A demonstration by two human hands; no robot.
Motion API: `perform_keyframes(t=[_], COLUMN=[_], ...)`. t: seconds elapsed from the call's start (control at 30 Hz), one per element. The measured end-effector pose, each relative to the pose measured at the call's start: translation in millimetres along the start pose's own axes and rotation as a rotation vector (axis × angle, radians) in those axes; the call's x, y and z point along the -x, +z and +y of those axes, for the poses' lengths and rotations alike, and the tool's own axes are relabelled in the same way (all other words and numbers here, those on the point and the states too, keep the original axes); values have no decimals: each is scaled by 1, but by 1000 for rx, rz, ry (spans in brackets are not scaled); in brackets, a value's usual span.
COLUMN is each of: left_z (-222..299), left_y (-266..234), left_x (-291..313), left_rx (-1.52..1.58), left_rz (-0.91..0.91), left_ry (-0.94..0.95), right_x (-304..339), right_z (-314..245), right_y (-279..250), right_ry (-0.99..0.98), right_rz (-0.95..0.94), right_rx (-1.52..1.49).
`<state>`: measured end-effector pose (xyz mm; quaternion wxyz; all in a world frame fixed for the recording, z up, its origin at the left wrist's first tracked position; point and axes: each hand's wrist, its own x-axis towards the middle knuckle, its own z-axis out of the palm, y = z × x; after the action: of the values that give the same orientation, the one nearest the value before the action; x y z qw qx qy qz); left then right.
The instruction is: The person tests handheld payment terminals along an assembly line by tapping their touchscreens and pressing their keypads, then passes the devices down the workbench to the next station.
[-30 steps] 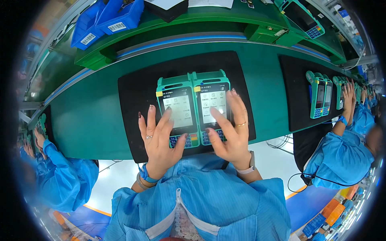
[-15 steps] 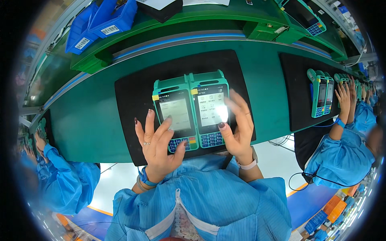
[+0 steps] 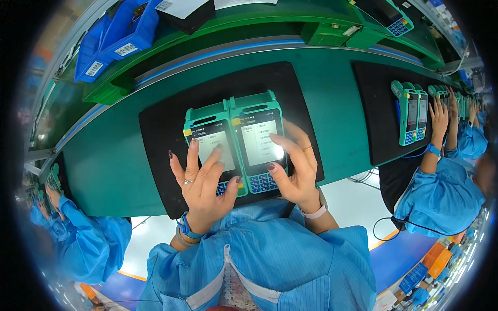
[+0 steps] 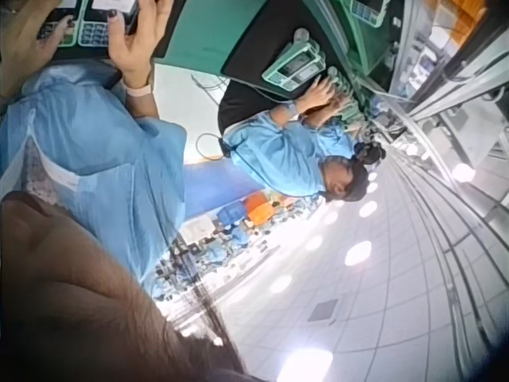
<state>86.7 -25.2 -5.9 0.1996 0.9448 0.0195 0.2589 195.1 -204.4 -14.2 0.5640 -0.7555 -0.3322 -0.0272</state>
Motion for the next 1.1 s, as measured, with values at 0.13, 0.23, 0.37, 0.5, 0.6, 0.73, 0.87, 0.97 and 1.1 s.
perform_keyframes(t=[0.13,0.23,0.37,0.5,0.6,0.73,0.87,0.97,1.1], left_z=[-2,-5,-14,-43,-70,-73,-71,-68,-49], left_y=[3,1,-9,-41,-45,-33,-43,-44,-22], left_x=[3,3,1,11,30,37,34,27,17], left_rx=[52,133,205,4,-247,-172,-41,11,181], left_rz=[43,91,168,253,187,100,125,99,-36], left_ry=[18,18,15,-167,-445,-453,-439,-422,-339], right_x=[-1,0,-1,0,7,20,20,24,27], right_z=[1,2,5,4,12,25,8,-5,-22], right_y=[-1,-2,-3,5,3,-9,-4,-7,-3], right_ry=[-13,-8,4,50,115,105,-47,-240,-416], right_rz=[-3,-7,20,36,59,135,241,151,-51], right_rx=[39,50,21,-36,-87,-205,61,164,135])
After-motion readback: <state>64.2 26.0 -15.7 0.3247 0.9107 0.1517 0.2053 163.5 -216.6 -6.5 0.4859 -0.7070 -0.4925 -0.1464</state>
